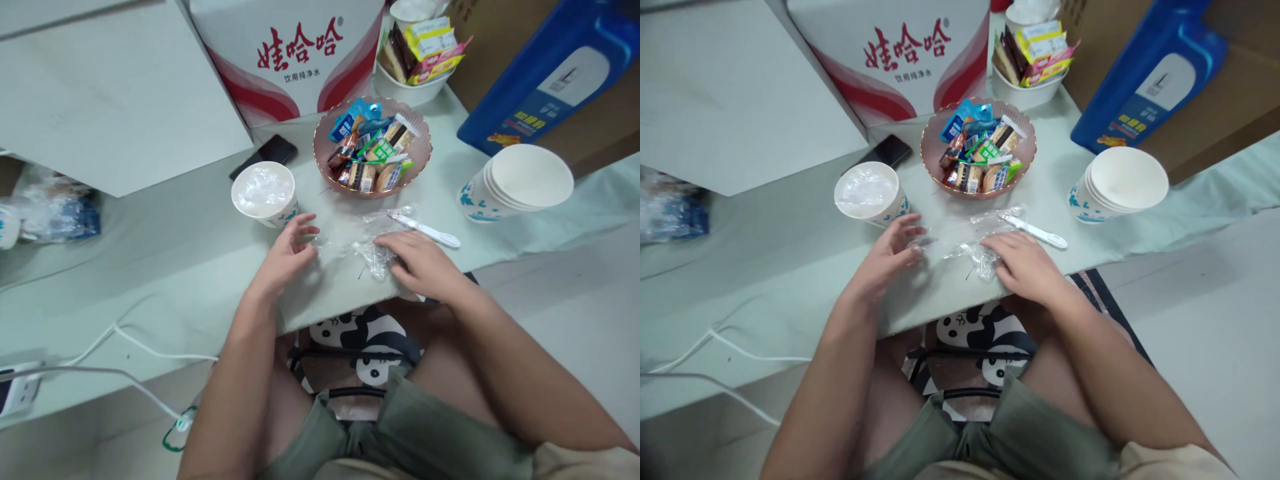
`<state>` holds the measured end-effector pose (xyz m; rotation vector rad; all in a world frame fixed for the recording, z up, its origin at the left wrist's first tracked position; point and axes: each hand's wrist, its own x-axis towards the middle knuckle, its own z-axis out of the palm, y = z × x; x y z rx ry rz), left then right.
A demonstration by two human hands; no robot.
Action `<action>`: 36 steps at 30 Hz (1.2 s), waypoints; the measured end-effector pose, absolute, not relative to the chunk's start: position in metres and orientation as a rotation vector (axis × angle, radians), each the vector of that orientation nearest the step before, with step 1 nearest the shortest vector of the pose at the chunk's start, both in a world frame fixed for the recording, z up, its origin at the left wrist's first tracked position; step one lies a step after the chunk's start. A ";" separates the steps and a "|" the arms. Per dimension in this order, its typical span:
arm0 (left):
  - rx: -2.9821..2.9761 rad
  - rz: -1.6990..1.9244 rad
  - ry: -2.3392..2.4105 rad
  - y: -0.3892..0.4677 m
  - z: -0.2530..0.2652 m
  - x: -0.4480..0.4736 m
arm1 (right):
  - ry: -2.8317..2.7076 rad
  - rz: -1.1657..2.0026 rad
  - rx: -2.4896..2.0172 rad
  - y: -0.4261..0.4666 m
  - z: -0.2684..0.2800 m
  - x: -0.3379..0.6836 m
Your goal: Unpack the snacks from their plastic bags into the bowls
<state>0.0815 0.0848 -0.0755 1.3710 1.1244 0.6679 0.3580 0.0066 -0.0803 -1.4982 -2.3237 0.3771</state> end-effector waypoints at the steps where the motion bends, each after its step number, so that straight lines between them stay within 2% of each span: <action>1: 1.482 0.672 1.068 0.082 -0.072 0.078 | -2.315 0.402 -1.499 0.008 -0.084 0.362; 6: 2.137 1.160 1.054 0.047 -0.040 0.098 | -2.276 0.485 -1.450 0.009 -0.089 0.364; 9: 2.384 0.829 0.716 0.034 -0.039 0.128 | -2.266 0.581 -1.399 0.008 -0.087 0.357; 11: 2.430 0.639 0.785 0.038 -0.051 0.140 | -2.277 0.651 -1.360 0.007 -0.086 0.353; 15: 2.332 0.424 0.940 0.059 -0.068 0.134 | -2.257 0.779 -1.321 0.008 -0.084 0.355; 21: 2.009 0.683 0.966 0.068 -0.053 0.109 | -2.195 0.847 -1.325 0.010 -0.077 0.363; 27: 1.608 0.904 0.940 0.070 -0.064 0.095 | -2.039 0.815 -1.281 0.005 -0.073 0.366; 33: 1.802 0.600 0.933 0.068 -0.048 0.082 | -1.869 0.773 -1.325 0.000 -0.078 0.377; 36: 1.766 0.670 0.986 0.066 -0.047 0.074 | -1.699 0.823 -1.431 -0.001 -0.078 0.381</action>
